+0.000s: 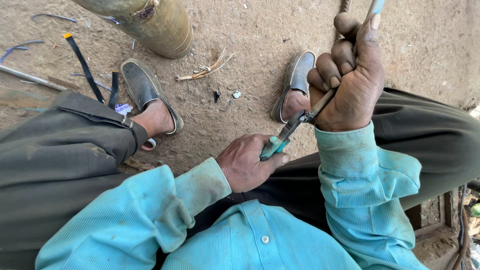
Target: The person sits on the ground and uses pliers to strip the outer insulation from a thick electrical cable, exposing the inner colored wires. The person repeatedly cuts and pulls away the insulation along the cable length.
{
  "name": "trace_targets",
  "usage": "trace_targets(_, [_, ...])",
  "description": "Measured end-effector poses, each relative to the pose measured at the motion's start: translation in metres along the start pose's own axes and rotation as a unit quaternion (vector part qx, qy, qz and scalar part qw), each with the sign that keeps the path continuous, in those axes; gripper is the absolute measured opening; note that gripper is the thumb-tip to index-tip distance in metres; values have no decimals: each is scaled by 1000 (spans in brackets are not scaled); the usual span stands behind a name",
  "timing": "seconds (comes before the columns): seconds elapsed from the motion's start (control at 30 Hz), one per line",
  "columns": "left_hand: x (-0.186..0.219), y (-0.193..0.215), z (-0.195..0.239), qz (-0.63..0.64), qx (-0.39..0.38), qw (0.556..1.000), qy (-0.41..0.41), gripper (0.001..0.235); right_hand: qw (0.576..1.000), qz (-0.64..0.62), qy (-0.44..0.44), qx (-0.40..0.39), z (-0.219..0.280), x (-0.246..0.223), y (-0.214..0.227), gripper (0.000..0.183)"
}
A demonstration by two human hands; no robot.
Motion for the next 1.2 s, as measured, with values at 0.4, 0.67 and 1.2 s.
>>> trace_targets(0.4, [19,43,-5,-337,88,936,-53,40,986,118,117,29,5,1,-9,48])
trace_targets(0.67, [27,45,-3,-351,39,935,-36,39,980,138,140,44,2,2,-10,46])
trace_targets(1.2, [14,36,-4,-343,100,930,-87,26,980,139,136,47,5,7,-9,49])
Point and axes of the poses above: each hand's wrist, its own z-axis away from the middle knuckle, its own y-axis out of the back of the hand, x = y × z, the point moved 3 cm from there along -z, towards the middle knuckle, and after that the axes turned 14 degrees about x, right-handed, at the moved point
